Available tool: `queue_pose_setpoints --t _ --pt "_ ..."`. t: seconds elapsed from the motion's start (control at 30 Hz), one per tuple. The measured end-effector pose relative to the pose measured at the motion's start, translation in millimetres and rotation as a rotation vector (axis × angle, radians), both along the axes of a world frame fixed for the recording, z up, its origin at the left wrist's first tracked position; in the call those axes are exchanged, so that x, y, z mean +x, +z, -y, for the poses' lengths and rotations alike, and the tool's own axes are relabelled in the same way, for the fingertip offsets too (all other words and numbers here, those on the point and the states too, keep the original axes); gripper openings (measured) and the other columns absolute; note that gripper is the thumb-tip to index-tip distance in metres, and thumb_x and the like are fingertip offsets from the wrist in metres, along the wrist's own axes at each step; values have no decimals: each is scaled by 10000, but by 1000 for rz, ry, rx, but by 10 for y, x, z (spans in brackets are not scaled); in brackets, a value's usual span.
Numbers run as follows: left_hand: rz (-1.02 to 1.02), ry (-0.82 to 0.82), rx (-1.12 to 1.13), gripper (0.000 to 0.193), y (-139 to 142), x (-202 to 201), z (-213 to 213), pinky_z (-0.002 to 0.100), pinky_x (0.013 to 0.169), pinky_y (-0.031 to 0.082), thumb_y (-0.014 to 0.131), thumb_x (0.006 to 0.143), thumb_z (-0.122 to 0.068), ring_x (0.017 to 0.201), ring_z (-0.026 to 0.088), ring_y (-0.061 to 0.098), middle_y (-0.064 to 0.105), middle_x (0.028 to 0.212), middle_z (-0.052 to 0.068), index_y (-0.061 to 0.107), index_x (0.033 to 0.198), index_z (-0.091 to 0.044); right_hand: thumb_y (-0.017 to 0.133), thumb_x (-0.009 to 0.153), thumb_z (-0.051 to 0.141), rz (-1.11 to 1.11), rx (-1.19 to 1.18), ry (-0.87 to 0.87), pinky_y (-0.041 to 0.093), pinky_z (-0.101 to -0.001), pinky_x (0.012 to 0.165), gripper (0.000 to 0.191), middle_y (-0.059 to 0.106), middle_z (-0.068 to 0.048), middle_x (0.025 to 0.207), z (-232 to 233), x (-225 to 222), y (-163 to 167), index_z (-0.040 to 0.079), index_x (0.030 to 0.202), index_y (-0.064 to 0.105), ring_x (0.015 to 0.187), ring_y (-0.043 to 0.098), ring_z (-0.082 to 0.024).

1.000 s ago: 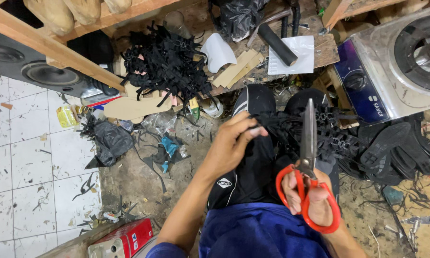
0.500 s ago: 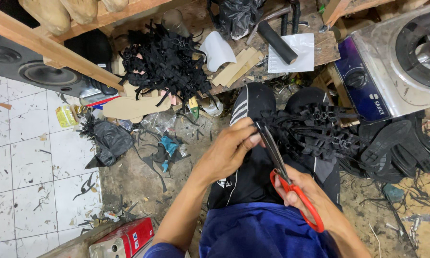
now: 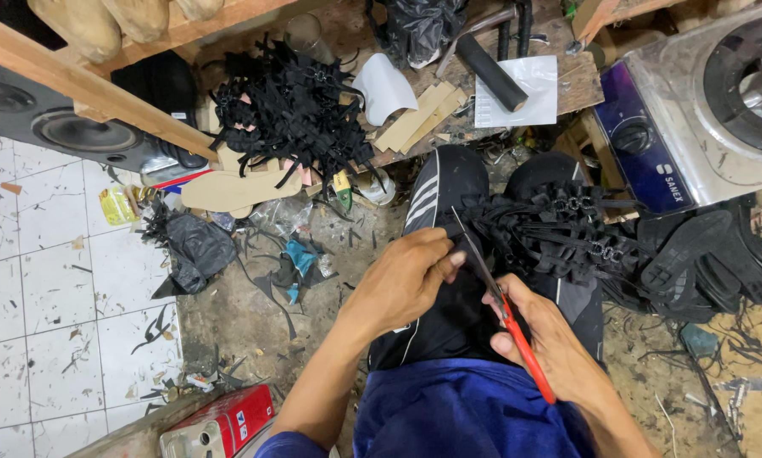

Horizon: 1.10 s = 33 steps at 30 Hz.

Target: The person sits on the floor of a shoe workshop and trims black elastic strap material with red-handled scissors, cutting off excess pieces and placing the trimmed straps on a pile beside them. At the end they set the scissors on the shelf and reach toward the shelf above.

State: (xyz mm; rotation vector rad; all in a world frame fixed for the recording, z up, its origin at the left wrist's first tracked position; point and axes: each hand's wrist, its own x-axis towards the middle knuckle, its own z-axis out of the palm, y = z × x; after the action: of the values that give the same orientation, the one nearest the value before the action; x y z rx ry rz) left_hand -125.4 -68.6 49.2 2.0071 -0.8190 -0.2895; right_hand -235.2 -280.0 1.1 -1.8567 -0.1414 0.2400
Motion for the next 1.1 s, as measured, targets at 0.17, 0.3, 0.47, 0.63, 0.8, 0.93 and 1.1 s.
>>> queue_pose_setpoints --t 0.17,0.3,0.47,0.63,0.8,0.93,1.1 --pt "96 19 21 226 14 -51 22 476 695 452 632 961 -98 812 374 596 582 788 149 579 771 14 658 811 667 18 -139 -31 461 -397 616 706 517 -89 748 3 37 -45 23 1065 519 654 497 -233" --pt "83 43 51 169 -7 -29 -6 485 682 444 637 924 -75 808 387 600 593 813 157 590 790 16 685 776 675 17 -81 -16 404 -358 522 697 490 -65 671 24 13 -162 22 920 489 570 457 -193" --pt "26 37 59 218 -123 -20 -66 478 683 450 640 970 -94 767 393 597 582 797 171 587 791 17 713 748 688 -239 162 -112 344 -282 442 675 448 -36 607 31 -121 -387 36 828 557 495 414 -120" --pt "144 260 0 145 -460 363 -337 440 743 493 544 975 -108 842 334 646 620 834 143 620 887 -20 627 879 712 -36 487 -212 428 -235 473 669 520 -6 647 139 -240 -470 52 986 583 532 500 -91" --pt "223 761 -74 448 -628 1519 -1131 360 624 382 499 1133 -302 664 166 497 531 687 64 673 829 -23 622 919 623 -67 454 -283 432 -256 474 611 508 -41 680 239 -271 -448 20 992 558 546 502 -118" --pt "261 843 -111 391 -709 2518 -1594 383 952 465 582 1072 -375 1058 265 597 610 1148 171 677 1193 -15 590 930 614 -64 419 -339 452 -269 470 608 516 -55 669 241 -273 -484 10 979 556 527 511 -131" --pt "201 944 -17 594 -1230 2706 -1645 418 1173 311 624 1036 -416 1418 389 400 408 1515 258 482 1470 -35 555 950 590 -16 348 -429 462 -277 462 579 526 -63 663 304 -330 -561 11 961 558 522 523 -138"
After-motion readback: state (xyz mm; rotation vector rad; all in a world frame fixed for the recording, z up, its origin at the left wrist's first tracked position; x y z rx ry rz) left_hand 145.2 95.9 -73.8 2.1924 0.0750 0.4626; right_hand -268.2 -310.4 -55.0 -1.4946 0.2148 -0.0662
